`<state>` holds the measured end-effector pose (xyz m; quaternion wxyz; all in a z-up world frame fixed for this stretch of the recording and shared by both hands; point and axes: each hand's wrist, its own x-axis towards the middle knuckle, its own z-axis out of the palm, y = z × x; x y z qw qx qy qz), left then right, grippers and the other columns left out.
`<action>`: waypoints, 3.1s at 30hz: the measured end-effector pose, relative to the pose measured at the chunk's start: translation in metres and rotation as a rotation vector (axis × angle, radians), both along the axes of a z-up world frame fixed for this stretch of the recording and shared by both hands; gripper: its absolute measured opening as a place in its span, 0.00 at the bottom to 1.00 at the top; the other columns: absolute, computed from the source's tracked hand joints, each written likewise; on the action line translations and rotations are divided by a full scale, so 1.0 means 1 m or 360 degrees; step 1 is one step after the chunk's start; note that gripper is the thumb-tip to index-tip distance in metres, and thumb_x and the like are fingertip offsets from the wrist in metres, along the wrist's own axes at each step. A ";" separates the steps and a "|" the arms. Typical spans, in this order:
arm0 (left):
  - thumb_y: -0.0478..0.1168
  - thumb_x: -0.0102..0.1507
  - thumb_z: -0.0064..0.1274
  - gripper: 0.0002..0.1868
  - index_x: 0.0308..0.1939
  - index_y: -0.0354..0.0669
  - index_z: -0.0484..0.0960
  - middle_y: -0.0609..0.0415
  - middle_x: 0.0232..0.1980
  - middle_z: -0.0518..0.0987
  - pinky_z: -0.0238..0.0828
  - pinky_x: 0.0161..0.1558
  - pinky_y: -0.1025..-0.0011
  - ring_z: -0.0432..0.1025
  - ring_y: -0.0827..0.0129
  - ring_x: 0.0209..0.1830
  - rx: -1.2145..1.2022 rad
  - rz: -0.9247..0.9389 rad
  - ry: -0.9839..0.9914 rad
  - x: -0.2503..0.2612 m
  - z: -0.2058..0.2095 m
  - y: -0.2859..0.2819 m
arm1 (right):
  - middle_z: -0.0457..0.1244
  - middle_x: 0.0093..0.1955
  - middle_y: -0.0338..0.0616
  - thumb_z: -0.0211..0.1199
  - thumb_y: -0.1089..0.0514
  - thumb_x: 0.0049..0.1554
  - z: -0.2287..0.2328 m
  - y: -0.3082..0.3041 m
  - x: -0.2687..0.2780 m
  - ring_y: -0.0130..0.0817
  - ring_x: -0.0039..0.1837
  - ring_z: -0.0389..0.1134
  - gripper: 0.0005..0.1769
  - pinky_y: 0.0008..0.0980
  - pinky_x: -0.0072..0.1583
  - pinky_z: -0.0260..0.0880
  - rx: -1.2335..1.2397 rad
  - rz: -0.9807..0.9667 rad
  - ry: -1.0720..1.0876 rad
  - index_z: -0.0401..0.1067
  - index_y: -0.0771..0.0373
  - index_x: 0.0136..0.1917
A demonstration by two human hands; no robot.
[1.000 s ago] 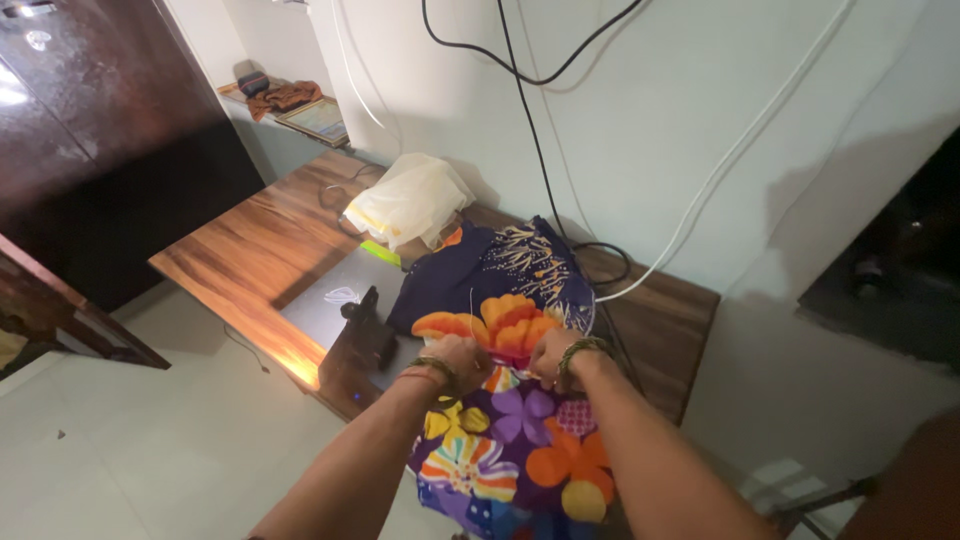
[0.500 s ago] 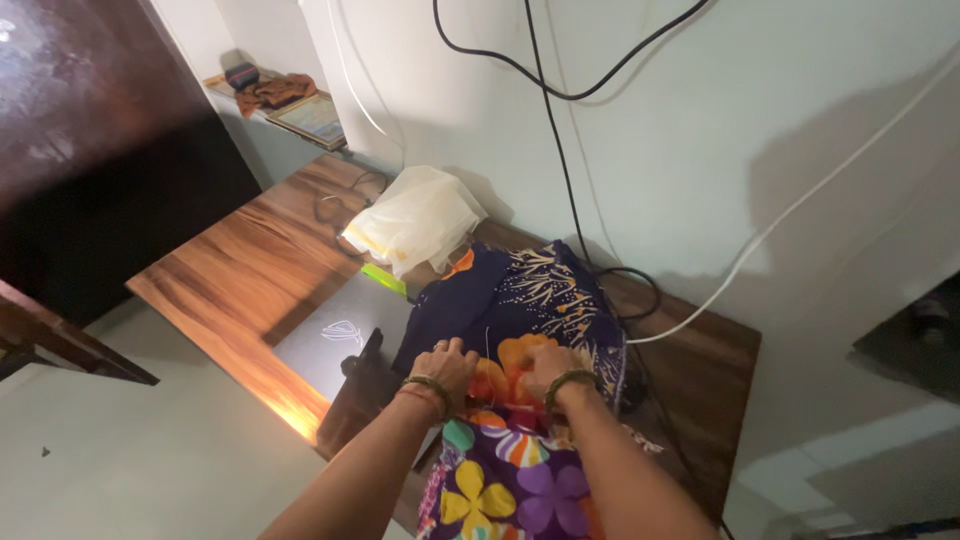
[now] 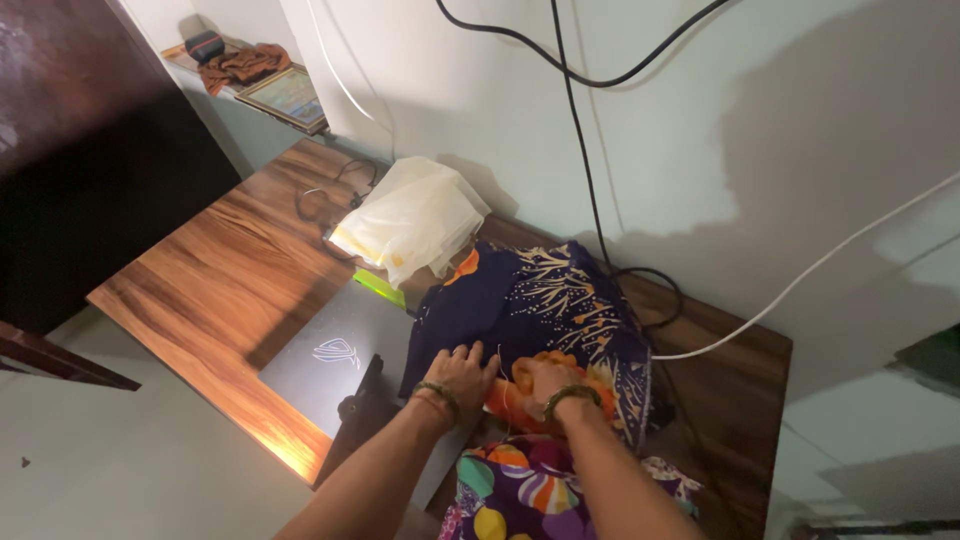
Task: The person folds an orange garment and a white bag-like object, placing them in a closet, and then sorts through several items of clothing on a table, eventually folding a light blue garment.
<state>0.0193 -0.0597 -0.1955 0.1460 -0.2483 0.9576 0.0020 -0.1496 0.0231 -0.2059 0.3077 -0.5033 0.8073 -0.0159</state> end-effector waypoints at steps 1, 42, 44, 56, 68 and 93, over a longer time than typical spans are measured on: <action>0.45 0.67 0.52 0.31 0.73 0.43 0.64 0.33 0.73 0.63 0.69 0.59 0.55 0.67 0.46 0.67 0.0046 -0.0026 -0.0034 -0.001 0.007 -0.004 | 0.64 0.72 0.47 0.65 0.48 0.48 0.010 -0.001 0.002 0.46 0.73 0.65 0.39 0.42 0.73 0.64 0.0027 0.0005 0.0000 0.67 0.39 0.74; 0.51 0.60 0.57 0.11 0.43 0.55 0.84 0.51 0.41 0.84 0.75 0.47 0.54 0.79 0.52 0.46 -0.0192 0.0452 0.0826 -0.033 0.243 0.051 | 0.72 0.52 0.47 0.69 0.51 0.48 0.228 0.075 -0.055 0.50 0.57 0.72 0.20 0.46 0.58 0.73 -0.1256 -0.0187 0.0450 0.78 0.47 0.56; 0.48 0.62 0.54 0.09 0.43 0.54 0.83 0.50 0.41 0.84 0.75 0.46 0.52 0.79 0.51 0.45 -0.0260 0.0424 0.0875 -0.028 0.234 0.064 | 0.71 0.53 0.46 0.69 0.51 0.50 0.225 0.086 -0.051 0.49 0.57 0.72 0.19 0.46 0.59 0.73 -0.1227 -0.0199 0.0446 0.78 0.46 0.56; 0.41 0.61 0.54 0.12 0.49 0.59 0.80 0.56 0.48 0.83 0.71 0.52 0.55 0.77 0.56 0.50 -0.0512 0.0378 0.1048 -0.001 0.220 0.117 | 0.71 0.50 0.46 0.70 0.53 0.49 0.219 0.145 -0.033 0.49 0.57 0.71 0.20 0.46 0.60 0.70 -0.1383 -0.0031 0.0526 0.77 0.48 0.57; 0.50 0.63 0.56 0.16 0.56 0.65 0.81 0.62 0.52 0.82 0.70 0.56 0.57 0.76 0.64 0.53 -0.0480 0.0172 0.0820 0.022 0.148 0.164 | 0.70 0.51 0.50 0.66 0.58 0.46 0.159 0.203 -0.012 0.53 0.56 0.69 0.19 0.49 0.59 0.69 -0.1374 -0.0052 0.0632 0.78 0.47 0.53; 0.50 0.69 0.50 0.12 0.45 0.53 0.85 0.55 0.53 0.80 0.67 0.58 0.54 0.70 0.57 0.60 0.0096 -0.0042 0.0382 0.122 0.063 0.272 | 0.70 0.56 0.51 0.67 0.36 0.51 0.082 0.322 0.105 0.45 0.64 0.68 0.20 0.41 0.67 0.68 -0.0537 -0.0316 0.0335 0.82 0.47 0.50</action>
